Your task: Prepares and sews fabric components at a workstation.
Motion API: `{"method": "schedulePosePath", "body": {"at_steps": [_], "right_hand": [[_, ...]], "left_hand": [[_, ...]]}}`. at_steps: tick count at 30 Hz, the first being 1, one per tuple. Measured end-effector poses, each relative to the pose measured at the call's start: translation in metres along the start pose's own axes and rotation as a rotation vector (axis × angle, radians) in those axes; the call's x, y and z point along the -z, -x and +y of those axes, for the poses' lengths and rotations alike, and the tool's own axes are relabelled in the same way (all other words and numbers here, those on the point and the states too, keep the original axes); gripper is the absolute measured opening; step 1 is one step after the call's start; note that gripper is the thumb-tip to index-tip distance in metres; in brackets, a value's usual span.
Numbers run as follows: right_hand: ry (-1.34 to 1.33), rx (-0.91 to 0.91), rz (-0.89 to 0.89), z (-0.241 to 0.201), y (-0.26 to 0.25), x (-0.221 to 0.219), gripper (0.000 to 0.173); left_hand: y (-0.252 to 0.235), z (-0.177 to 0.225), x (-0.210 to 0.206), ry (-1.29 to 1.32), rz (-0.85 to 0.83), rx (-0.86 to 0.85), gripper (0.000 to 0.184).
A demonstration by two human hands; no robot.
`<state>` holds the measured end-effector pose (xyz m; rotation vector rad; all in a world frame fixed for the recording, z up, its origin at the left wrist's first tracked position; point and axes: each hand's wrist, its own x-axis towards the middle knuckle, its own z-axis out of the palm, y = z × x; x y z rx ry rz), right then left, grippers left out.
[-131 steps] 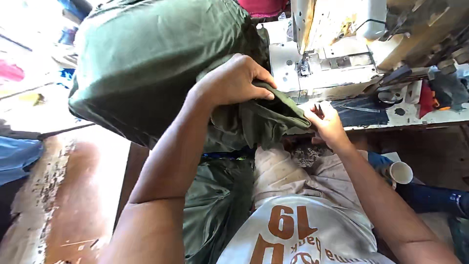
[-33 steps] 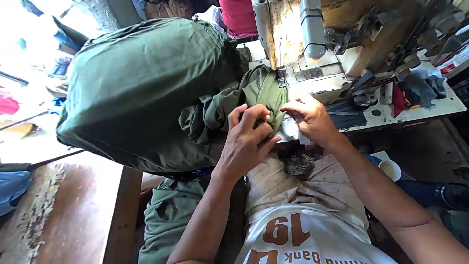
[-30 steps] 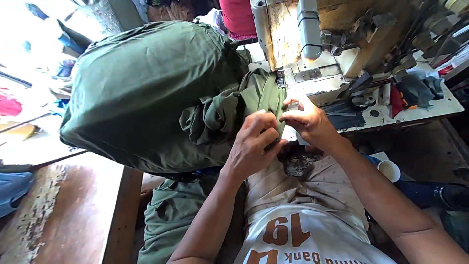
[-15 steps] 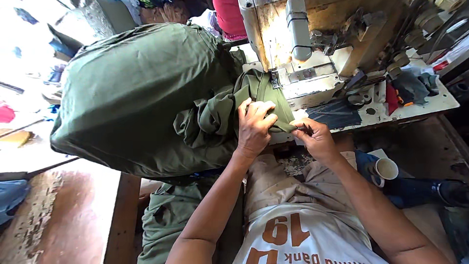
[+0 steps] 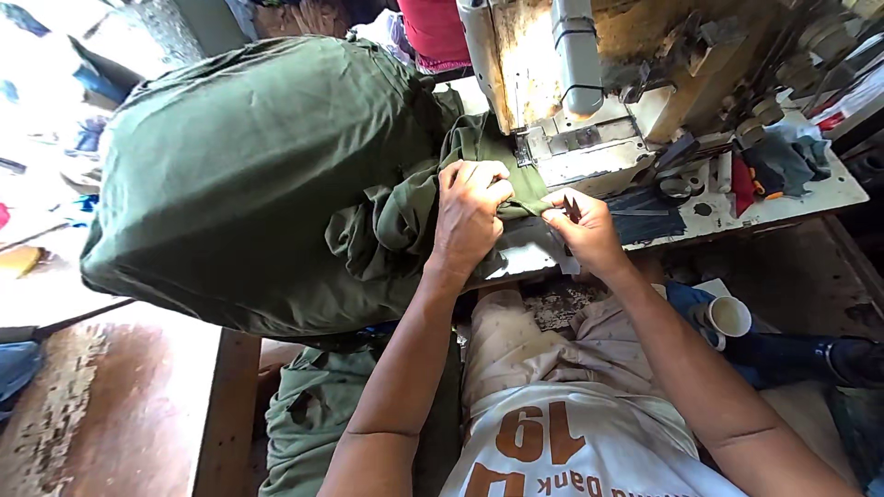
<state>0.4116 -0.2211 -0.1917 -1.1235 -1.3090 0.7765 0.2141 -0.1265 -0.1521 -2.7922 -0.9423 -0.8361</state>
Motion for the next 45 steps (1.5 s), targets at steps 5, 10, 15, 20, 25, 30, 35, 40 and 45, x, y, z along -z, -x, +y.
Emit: {"method": "schedulePosePath", "body": {"at_steps": [5, 10, 15, 20, 25, 30, 35, 40, 45], "right_hand": [[0.244, 0.081, -0.044, -0.007, -0.002, 0.002, 0.01], [0.091, 0.13, 0.007, -0.022, -0.003, 0.0, 0.012], [0.022, 0.155, 0.048, -0.026, -0.003, 0.0, 0.012], [-0.002, 0.089, 0.042, -0.015, 0.008, 0.004, 0.015], [-0.021, 0.054, 0.04, -0.001, 0.013, 0.006, 0.016], [-0.051, 0.077, 0.071, 0.004, -0.01, 0.001, 0.013], [-0.026, 0.175, 0.097, 0.01, -0.032, -0.008, 0.012], [-0.004, 0.244, 0.128, 0.019, -0.044, -0.017, 0.013], [0.068, 0.274, 0.106, 0.025, -0.046, -0.016, 0.017]], "left_hand": [[0.005, -0.002, 0.011, 0.091, -0.167, 0.04, 0.019], [0.009, 0.033, -0.015, 0.078, 0.189, 0.084, 0.05], [0.005, 0.021, -0.039, 0.121, 0.338, -0.017, 0.022], [0.009, 0.007, -0.024, 0.065, 0.209, -0.072, 0.025], [0.011, 0.0, -0.014, 0.048, 0.117, -0.103, 0.027], [-0.006, -0.011, -0.007, -0.005, 0.034, -0.092, 0.029], [-0.021, -0.026, -0.013, -0.021, 0.041, -0.063, 0.027], [-0.018, -0.012, -0.007, 0.108, 0.021, -0.089, 0.02], [-0.005, -0.021, 0.022, 0.088, -0.224, -0.151, 0.051]]}}
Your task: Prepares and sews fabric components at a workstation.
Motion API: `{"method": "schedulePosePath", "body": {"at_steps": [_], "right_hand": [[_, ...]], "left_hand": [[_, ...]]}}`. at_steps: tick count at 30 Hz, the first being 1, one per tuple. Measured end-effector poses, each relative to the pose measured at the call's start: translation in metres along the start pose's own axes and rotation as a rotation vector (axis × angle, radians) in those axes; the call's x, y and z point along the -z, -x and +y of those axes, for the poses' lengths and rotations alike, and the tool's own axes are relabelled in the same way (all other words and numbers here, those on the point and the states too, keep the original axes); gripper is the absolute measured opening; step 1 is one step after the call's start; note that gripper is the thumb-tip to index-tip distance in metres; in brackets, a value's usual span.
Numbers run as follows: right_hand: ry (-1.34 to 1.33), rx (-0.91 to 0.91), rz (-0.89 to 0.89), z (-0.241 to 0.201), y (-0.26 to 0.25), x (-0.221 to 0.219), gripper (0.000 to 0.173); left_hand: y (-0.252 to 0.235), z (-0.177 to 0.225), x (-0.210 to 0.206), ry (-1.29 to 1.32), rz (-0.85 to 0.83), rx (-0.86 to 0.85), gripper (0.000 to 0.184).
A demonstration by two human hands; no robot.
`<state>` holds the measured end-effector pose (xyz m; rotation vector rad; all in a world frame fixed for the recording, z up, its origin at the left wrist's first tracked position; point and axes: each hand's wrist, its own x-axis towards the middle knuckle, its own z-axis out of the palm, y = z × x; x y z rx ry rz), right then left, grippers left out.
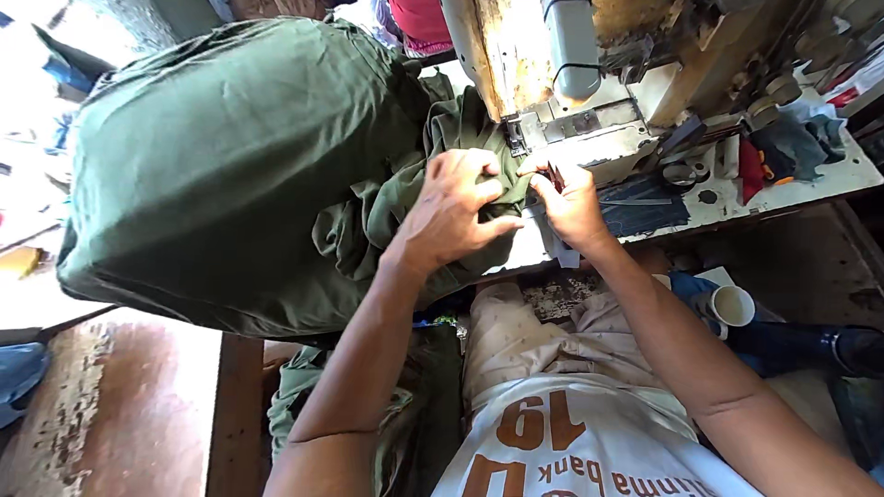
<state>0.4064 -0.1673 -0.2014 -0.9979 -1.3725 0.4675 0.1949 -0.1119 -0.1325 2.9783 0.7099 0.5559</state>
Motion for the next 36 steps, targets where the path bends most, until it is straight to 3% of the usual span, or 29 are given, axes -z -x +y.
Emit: {"method": "schedulePosePath", "body": {"at_steps": [4, 7, 11, 15, 18, 22, 25, 29, 33, 36], "right_hand": [[0.059, 0.018, -0.022, 0.0, -0.003, 0.003, 0.015], [0.114, 0.006, -0.063, -0.003, -0.005, 0.005, 0.015], [0.197, 0.026, -0.309, -0.03, -0.004, 0.023, 0.013], [0.221, 0.09, -0.526, -0.062, 0.036, 0.045, 0.015], [0.24, 0.08, -0.46, -0.063, 0.067, 0.05, 0.014], [0.228, 0.007, -0.332, -0.062, 0.09, 0.047, 0.014], [0.162, -0.036, -0.258, -0.068, 0.093, 0.045, 0.014], [0.115, -0.076, -0.232, -0.069, 0.094, 0.048, 0.014], [0.027, -0.136, -0.196, -0.066, 0.094, 0.049, 0.013], [-0.011, -0.211, -0.148, -0.064, 0.089, 0.048, 0.012]], "left_hand": [[0.028, -0.042, 0.039, -0.149, -0.055, 0.267, 0.062], [0.045, -0.048, 0.063, -0.102, 0.055, 0.366, 0.051], [0.052, 0.007, 0.064, 0.228, 0.312, 0.075, 0.033], [0.057, 0.056, 0.019, 0.431, 0.286, -0.119, 0.021], [0.055, 0.069, -0.027, 0.408, 0.338, -0.126, 0.024], [0.045, 0.079, -0.08, 0.07, 0.517, 0.023, 0.056], [0.034, 0.068, -0.097, -0.042, 0.54, 0.083, 0.053], [0.039, 0.05, -0.077, -0.065, 0.473, 0.081, 0.021], [0.047, 0.052, -0.043, -0.056, 0.239, 0.03, 0.028], [0.047, 0.055, -0.028, -0.079, 0.166, 0.032, 0.03]]}}
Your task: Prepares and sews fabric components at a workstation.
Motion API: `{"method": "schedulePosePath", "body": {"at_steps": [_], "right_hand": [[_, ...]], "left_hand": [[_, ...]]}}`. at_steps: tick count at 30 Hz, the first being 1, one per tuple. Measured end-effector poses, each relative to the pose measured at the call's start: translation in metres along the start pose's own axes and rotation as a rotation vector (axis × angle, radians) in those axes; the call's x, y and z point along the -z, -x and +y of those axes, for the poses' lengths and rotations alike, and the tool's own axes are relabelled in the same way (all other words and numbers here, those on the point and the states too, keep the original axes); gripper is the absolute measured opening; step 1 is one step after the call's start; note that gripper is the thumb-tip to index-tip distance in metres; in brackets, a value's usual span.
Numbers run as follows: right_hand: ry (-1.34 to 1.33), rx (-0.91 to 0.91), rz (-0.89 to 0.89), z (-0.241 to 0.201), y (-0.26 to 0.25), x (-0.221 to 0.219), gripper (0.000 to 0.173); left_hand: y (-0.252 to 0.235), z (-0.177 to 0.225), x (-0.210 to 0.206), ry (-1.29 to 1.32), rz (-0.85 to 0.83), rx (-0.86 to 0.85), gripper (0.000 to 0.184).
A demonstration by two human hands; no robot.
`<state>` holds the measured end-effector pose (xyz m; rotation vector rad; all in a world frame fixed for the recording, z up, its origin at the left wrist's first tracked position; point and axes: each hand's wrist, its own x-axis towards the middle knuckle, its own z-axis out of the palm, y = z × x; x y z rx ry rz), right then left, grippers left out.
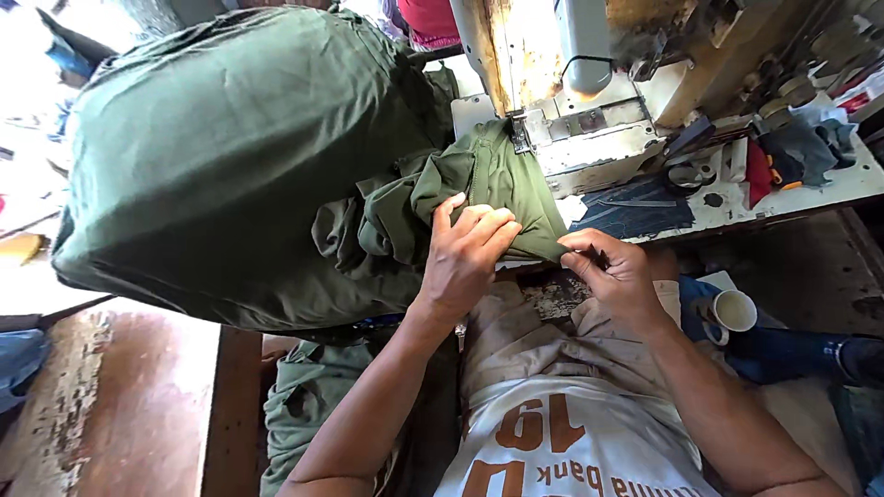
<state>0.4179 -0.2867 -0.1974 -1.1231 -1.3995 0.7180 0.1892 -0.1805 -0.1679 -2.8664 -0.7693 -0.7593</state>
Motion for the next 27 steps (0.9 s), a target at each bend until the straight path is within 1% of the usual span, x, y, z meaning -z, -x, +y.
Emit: {"method": "schedulePosePath", "body": {"at_steps": [4, 10, 12, 15, 17, 21, 23, 27], "right_hand": [[0.004, -0.06, 0.029, 0.005, -0.015, -0.003, 0.011], [0.016, -0.103, 0.073, 0.01, -0.041, -0.009, 0.012], [-0.028, -0.09, 0.099, 0.014, -0.051, -0.015, 0.011], [-0.102, -0.022, 0.11, 0.023, -0.067, -0.019, 0.012], [-0.123, -0.002, 0.103, 0.027, -0.074, -0.02, 0.014], [-0.074, 0.013, 0.108, 0.028, -0.074, -0.022, 0.015], [-0.025, -0.018, 0.101, 0.023, -0.066, -0.02, 0.014], [-0.018, -0.013, 0.106, 0.019, -0.071, -0.021, 0.014]], "left_hand": [[-0.012, -0.009, 0.006, -0.042, -0.001, -0.009, 0.033], [-0.036, -0.041, 0.002, -0.087, 0.028, -0.012, 0.033], [-0.042, -0.052, 0.002, -0.08, 0.018, -0.039, 0.035], [-0.048, -0.064, 0.006, -0.041, -0.01, -0.095, 0.045], [-0.05, -0.068, 0.006, -0.015, -0.021, -0.13, 0.047], [-0.05, -0.071, 0.005, -0.003, -0.047, -0.124, 0.044], [-0.05, -0.072, 0.003, -0.003, -0.046, -0.111, 0.044], [-0.053, -0.075, 0.0, 0.0, -0.046, -0.097, 0.045]]}}
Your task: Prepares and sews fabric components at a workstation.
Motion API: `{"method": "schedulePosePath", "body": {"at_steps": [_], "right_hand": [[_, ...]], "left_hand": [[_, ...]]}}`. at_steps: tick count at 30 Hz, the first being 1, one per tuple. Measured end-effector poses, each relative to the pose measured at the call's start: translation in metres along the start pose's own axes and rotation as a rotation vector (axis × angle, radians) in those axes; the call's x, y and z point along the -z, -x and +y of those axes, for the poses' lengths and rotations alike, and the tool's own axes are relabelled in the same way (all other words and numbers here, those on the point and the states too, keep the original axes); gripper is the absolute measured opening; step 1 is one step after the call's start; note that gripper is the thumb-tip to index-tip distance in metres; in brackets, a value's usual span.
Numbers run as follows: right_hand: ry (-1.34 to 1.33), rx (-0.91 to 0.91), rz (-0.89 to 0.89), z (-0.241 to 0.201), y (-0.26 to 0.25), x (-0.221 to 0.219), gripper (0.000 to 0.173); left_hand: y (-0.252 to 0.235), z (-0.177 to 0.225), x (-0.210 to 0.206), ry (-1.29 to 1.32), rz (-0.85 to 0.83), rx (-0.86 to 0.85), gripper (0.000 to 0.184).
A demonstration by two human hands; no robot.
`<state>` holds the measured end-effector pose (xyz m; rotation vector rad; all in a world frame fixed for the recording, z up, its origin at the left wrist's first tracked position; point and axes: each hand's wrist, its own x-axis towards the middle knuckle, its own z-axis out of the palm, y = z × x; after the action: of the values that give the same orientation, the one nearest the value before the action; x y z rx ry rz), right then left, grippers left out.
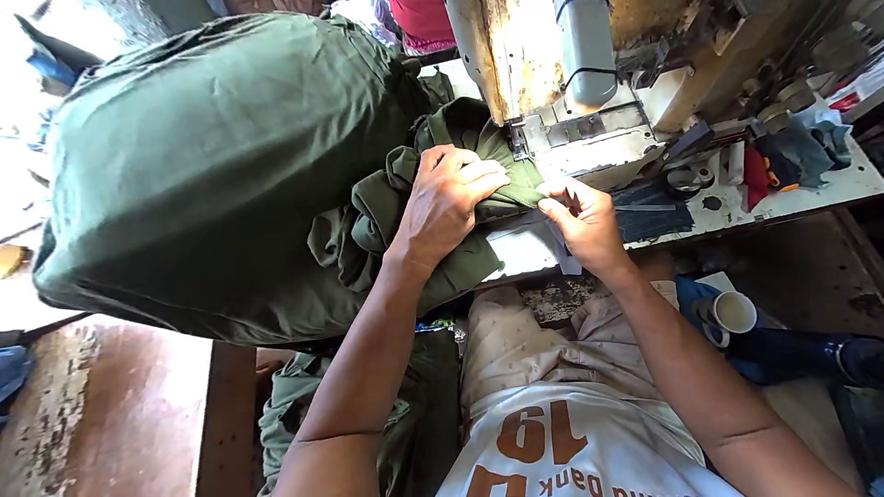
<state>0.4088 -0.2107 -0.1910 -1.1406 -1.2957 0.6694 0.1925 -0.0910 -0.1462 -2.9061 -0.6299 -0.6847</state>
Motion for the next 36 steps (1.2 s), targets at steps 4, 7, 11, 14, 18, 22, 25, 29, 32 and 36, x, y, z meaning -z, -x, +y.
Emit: {"method": "schedulePosePath", "body": {"at_steps": [4, 7, 11, 14, 18, 22, 25, 29, 32, 36], "right_hand": [[-0.086, 0.065, 0.022, 0.008, -0.014, -0.005, 0.016], [-0.122, 0.101, 0.032, 0.013, -0.018, -0.008, 0.016], [-0.098, 0.153, -0.005, 0.017, -0.023, -0.008, 0.016], [-0.049, 0.179, -0.031, 0.02, -0.025, -0.007, 0.017], [0.013, 0.187, -0.069, 0.018, -0.029, -0.002, 0.016], [0.247, 0.16, -0.264, -0.011, -0.013, 0.014, 0.01], [0.397, 0.193, -0.348, -0.015, 0.008, 0.021, 0.012], [0.348, 0.336, -0.185, -0.01, 0.005, 0.011, 0.018], [0.336, 0.449, -0.178, -0.008, -0.021, 0.009, 0.027], [0.129, 0.276, -0.333, 0.009, -0.046, 0.012, 0.029]], "left_hand": [[-0.006, -0.004, 0.002, 0.015, -0.009, 0.026, 0.043], [-0.01, 0.002, 0.009, 0.041, -0.022, 0.005, 0.029], [-0.012, 0.01, 0.022, 0.005, -0.109, -0.017, 0.051], [-0.009, -0.009, 0.048, -0.058, -0.187, 0.081, 0.065], [0.005, -0.03, 0.095, -0.09, -0.102, 0.216, 0.056], [0.023, 0.018, 0.107, 0.197, 0.181, 0.009, 0.035], [0.027, 0.051, 0.083, 0.327, 0.187, -0.077, 0.027], [0.004, 0.033, 0.048, 0.132, -0.113, -0.045, 0.041], [-0.002, 0.01, 0.04, -0.008, -0.268, 0.04, 0.049], [-0.002, 0.023, 0.068, -0.046, -0.285, 0.003, 0.036]]}}
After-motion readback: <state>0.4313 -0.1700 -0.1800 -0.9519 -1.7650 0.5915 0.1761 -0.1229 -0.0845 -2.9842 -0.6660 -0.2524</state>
